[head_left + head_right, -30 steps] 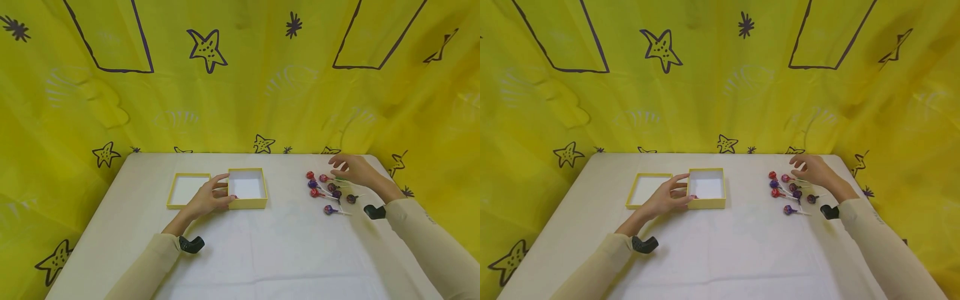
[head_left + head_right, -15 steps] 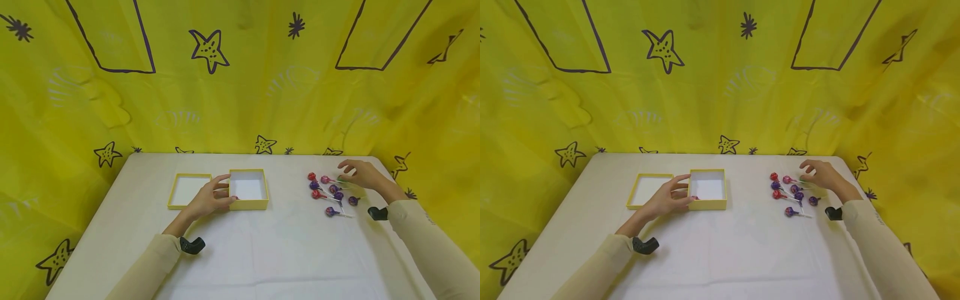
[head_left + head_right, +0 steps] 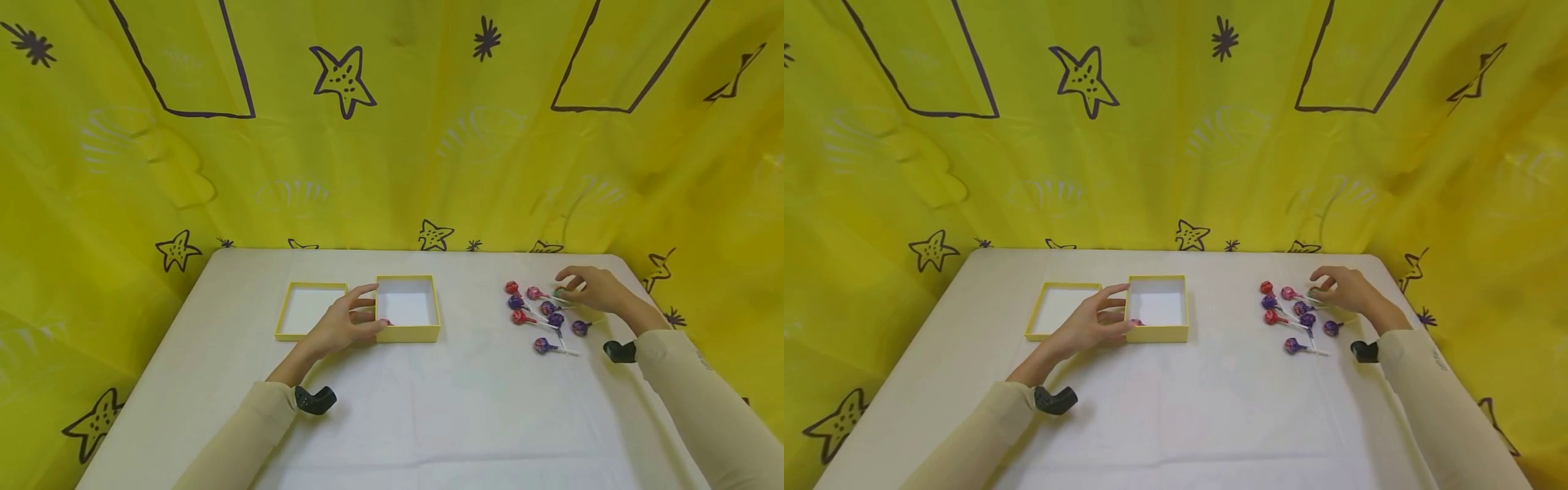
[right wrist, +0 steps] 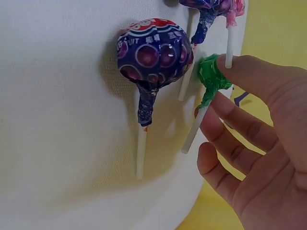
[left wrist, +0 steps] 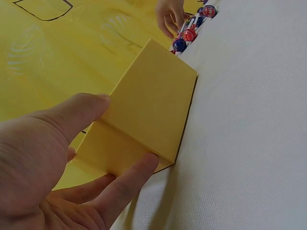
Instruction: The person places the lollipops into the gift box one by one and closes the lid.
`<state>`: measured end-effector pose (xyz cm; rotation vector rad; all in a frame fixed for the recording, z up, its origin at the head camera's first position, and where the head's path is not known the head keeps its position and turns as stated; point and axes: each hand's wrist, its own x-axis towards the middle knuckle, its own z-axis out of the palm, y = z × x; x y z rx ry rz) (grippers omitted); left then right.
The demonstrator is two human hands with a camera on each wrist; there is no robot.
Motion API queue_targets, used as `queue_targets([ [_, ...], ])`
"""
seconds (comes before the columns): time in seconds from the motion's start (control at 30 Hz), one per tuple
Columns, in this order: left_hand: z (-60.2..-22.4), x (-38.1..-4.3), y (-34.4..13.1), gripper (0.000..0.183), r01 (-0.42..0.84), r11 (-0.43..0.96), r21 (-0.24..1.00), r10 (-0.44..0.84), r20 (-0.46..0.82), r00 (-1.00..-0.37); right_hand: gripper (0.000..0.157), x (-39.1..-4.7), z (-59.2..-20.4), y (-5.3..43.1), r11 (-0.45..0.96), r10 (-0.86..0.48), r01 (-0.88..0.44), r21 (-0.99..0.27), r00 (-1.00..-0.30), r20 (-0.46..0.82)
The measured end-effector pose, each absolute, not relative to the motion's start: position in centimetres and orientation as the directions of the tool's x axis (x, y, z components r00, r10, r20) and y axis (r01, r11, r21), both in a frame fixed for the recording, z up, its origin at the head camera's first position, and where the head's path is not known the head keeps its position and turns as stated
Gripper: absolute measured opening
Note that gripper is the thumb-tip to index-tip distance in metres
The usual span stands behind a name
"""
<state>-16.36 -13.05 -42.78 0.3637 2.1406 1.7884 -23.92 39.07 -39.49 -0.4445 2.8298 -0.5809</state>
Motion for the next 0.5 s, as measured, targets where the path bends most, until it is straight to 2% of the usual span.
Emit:
queue_targets([
  [0.5,-42.84,-16.44,-13.1,0.085,0.006,0.204,0.979,0.393,-0.076,-0.917,0.03,-24.07,-40.25,39.47,0.876,-0.334,-0.25,-0.413,-0.931,-0.144],
])
